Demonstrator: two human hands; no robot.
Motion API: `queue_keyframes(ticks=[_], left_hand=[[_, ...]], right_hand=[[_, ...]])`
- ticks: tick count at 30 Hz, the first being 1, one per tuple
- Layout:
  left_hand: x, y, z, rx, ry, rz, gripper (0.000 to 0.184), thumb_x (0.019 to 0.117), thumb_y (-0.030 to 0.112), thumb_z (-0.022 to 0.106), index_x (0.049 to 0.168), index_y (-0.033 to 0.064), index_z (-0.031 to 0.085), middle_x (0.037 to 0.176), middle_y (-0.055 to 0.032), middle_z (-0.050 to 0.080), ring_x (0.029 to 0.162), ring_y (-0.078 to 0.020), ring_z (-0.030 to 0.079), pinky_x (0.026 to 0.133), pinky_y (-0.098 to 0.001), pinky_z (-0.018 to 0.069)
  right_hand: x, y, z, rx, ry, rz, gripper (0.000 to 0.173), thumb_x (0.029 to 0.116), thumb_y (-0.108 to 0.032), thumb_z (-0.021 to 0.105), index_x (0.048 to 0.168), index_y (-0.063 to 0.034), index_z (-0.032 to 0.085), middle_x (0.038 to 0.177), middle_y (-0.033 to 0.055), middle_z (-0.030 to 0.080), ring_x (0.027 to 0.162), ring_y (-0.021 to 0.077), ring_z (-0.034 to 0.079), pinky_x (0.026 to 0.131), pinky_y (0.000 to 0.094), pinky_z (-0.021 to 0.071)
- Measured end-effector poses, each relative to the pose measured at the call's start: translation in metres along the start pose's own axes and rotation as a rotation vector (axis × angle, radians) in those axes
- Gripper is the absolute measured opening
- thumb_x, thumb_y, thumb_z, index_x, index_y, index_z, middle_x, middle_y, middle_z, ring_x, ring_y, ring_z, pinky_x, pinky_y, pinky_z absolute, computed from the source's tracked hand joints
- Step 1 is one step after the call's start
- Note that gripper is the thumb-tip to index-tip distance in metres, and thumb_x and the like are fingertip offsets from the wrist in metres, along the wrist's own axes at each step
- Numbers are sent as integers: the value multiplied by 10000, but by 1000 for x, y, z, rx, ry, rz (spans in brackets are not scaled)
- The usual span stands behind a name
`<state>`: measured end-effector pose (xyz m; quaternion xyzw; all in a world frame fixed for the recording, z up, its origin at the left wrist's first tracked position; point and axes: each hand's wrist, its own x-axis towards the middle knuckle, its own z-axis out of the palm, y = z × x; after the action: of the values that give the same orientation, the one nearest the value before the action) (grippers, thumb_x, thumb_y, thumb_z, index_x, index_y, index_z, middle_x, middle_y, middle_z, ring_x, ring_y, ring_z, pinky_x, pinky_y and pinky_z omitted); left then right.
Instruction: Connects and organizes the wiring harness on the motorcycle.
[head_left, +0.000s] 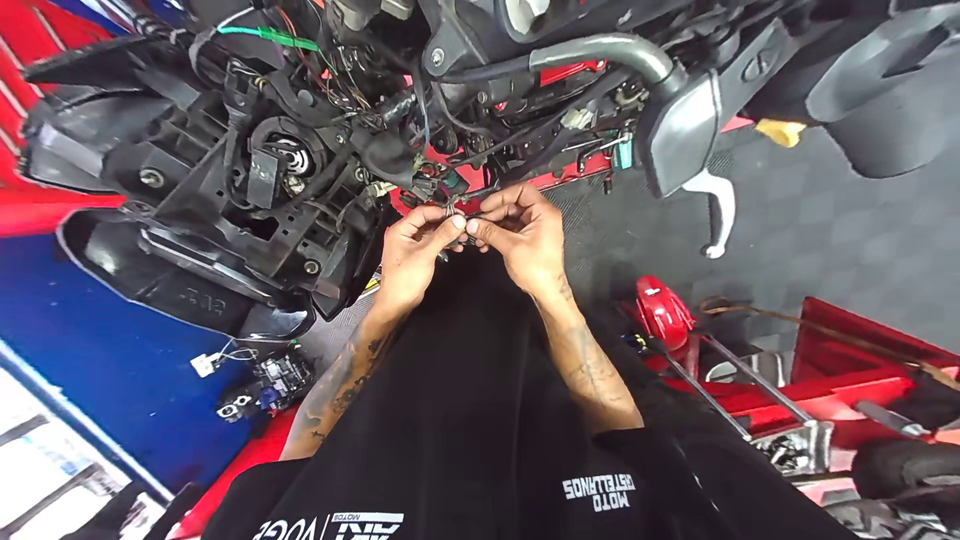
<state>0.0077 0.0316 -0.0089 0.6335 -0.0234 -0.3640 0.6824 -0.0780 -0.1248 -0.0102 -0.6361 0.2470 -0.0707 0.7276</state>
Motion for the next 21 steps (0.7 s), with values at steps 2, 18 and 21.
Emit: queue_keyframes(ticks=[2,18,21], left_hand=[[-2,-2,2,72,34,71,119,979,75,686,1081,14,698,938,-80,744,804,-182,729,761,-355,636],[-8,7,-4,213,34,57,169,998,61,647,1149,4,696,1036,-89,726,833,-198,746,779,-383,662],[-8,5,0,148,64,37,159,996,45,643,1136,-3,701,974,-89,751,792,-194,748,748,-369,656]], right_hand=[[-1,2,-1,26,0,8,345,829,64,774,1073,-52,560,834,55,675,621,127,659,525,258,589],[2,15,4,3,-13,29,242,835,37,763,960,-60,581,803,58,621,581,119,607,500,252,561],[3,18,3,51,-26,36,244,835,45,758,964,-62,581,792,50,627,577,110,612,505,251,567]])
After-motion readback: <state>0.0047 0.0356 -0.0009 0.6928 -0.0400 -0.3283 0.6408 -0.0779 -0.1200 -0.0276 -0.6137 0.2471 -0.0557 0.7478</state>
